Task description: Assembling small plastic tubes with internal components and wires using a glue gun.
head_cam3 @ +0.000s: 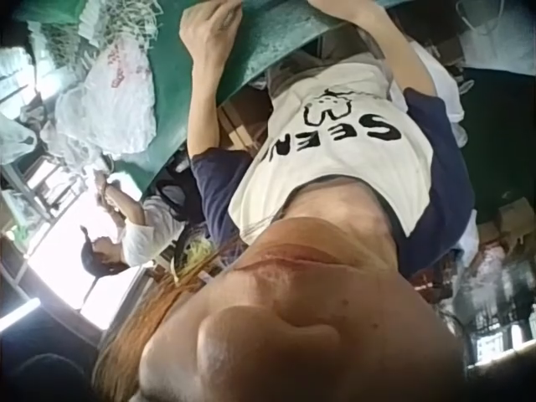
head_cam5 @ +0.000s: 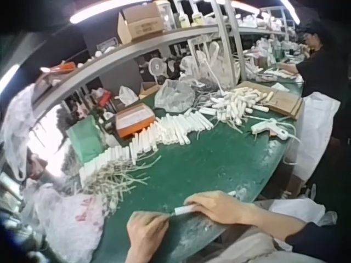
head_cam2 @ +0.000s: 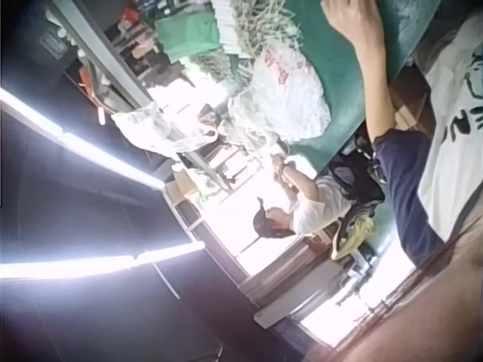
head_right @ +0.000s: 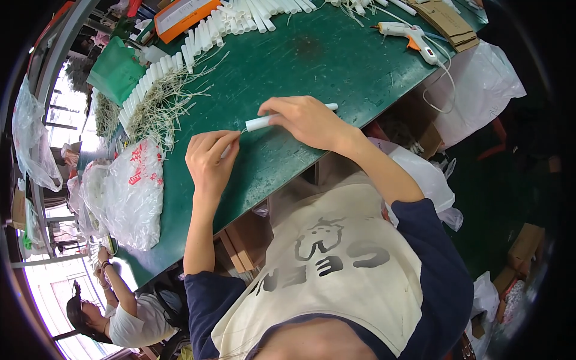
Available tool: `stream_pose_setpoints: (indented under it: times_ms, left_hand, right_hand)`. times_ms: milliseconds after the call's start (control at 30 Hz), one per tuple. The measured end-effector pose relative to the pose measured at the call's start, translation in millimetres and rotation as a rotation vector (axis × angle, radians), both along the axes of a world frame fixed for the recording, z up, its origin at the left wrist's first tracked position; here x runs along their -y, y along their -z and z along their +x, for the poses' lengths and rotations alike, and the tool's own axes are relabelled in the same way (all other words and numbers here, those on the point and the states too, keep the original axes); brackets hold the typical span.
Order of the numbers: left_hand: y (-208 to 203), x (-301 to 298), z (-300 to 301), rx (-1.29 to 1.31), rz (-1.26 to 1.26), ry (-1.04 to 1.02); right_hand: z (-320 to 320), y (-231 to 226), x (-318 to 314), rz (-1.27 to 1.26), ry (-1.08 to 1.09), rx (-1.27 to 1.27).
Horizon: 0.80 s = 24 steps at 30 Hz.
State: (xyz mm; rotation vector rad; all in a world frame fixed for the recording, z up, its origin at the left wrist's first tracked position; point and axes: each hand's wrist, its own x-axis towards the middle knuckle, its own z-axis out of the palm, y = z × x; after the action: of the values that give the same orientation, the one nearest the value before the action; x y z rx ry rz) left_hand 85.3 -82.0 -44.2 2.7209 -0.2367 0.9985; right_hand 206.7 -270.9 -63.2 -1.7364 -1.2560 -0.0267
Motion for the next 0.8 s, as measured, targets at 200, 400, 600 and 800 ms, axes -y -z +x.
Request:
stream_pose_setpoints:
  times_ms: [200,400,600,800]
  left_hand:
    - [1.3,3.4,2.3,0.005,0.155,0.042]
    - [0.7,4.6,3.0,0.074,0.027,-0.007]
    - [-0.6,5.6,3.6,0.142,0.035,0.049]
    - [-1.9,5.2,1.9,0.132,0.071,0.072]
  right_hand:
    - [-6.0,-8.5,-0.1,-0.072,-0.013,0.048]
    - [4.8,3.2,3.5,-0.113,0.069,0.246]
    - [-1.6,-3.1,2.7,-0.270,0.024,0.010]
    - [-0.3,-1.9,3.3,-0.034,0.008,0.059]
